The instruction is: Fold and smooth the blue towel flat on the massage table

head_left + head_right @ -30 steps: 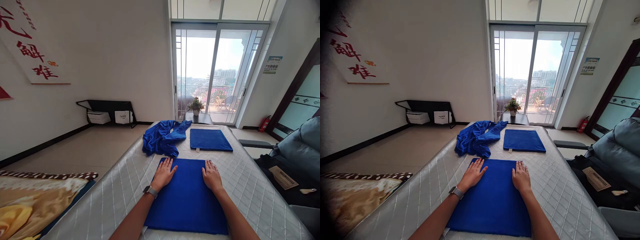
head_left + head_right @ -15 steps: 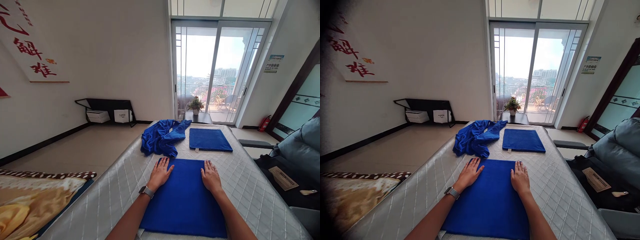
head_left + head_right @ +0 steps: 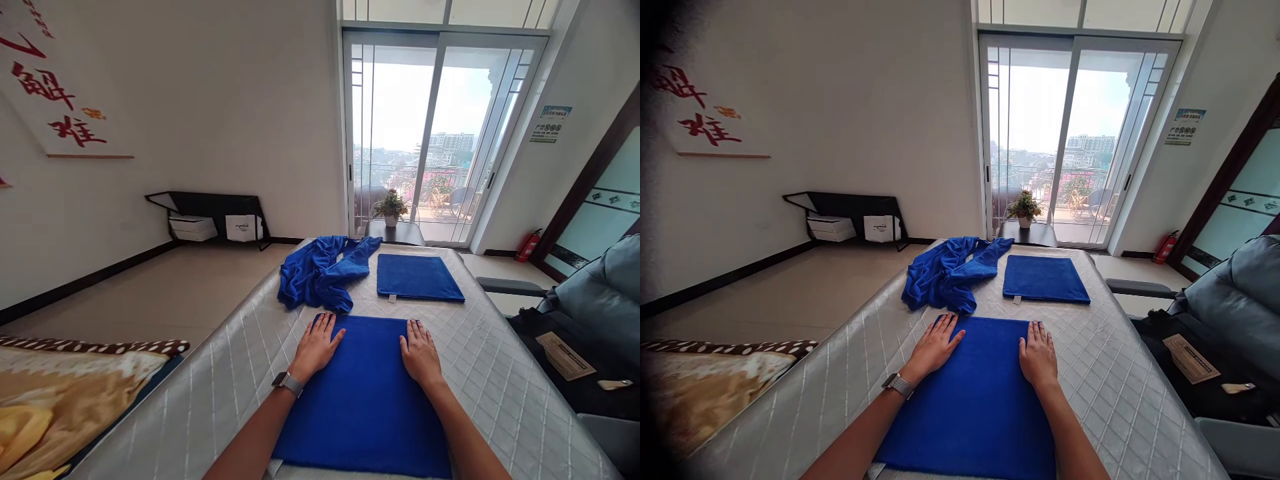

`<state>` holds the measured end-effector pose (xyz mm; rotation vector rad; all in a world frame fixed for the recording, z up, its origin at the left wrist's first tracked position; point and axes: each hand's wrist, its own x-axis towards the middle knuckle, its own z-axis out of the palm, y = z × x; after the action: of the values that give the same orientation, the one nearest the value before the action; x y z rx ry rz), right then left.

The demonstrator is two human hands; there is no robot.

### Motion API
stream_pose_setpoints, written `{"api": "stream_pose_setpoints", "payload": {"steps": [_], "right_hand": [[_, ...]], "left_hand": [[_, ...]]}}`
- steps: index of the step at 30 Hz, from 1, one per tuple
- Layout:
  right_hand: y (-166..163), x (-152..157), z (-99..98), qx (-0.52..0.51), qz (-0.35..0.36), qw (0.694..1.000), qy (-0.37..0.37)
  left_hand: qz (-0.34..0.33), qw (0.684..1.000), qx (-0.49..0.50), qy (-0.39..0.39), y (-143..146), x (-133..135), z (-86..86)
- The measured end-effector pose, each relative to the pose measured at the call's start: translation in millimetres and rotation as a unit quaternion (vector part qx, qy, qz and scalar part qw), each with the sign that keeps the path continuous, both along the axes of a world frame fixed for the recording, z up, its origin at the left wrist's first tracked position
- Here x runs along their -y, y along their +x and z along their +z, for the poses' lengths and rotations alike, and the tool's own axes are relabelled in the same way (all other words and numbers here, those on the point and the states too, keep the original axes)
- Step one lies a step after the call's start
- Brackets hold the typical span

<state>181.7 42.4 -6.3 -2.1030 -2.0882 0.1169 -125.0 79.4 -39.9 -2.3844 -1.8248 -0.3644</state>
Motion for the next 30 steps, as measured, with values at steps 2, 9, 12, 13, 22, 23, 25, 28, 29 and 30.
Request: {"api": "stream_pose_setpoints", "payload": {"steps": [2,9,12,13,22,23,25,28,29,30], "right_hand": [[0,0,0.7,0.002,0.0,1.0,-0.002],[0,0,1.9,0.0,-0.001,1.0,-0.01],[0,0,1.2,-0.002,-0.002,1.0,-0.008],[0,0,0.9,-0.003,-0.001,1.0,-0.007],[0,0,0.7,-0.003,0.002,1.0,-0.001],[-1,0,1.0,-0.004,0.003,1.0,0.0],[-1,0,1.4,-0.005,0.003,1.0,0.002],[-1,0,-0.1,-0.005,0.002,1.0,0.011],[0,0,-1.2,-0.005,0.002,1.0,0.014],[0,0,-2.6,-0.005,0.003,1.0,0.016]], "left_hand": [[0.005,1.0,0.0,-0.008,0,0,1.0],[0.022,0.999,0.006,-0.039,-4,-2,5.3],[0.019,0.999,0.008,-0.038,-5,-2,5.0],[0.022,0.999,0.01,-0.038,-5,-2,4.6],[0.05,0.998,0.025,-0.008,0,0,13.4],[0.053,0.998,0.034,0.001,3,3,18.0],[0.034,0.998,0.056,0.011,17,13,28.4],[-0.069,0.995,0.076,0.002,55,42,40.7],[-0.119,0.99,0.075,-0.003,70,53,42.3],[-0.166,0.983,0.072,-0.009,86,63,42.5]]}}
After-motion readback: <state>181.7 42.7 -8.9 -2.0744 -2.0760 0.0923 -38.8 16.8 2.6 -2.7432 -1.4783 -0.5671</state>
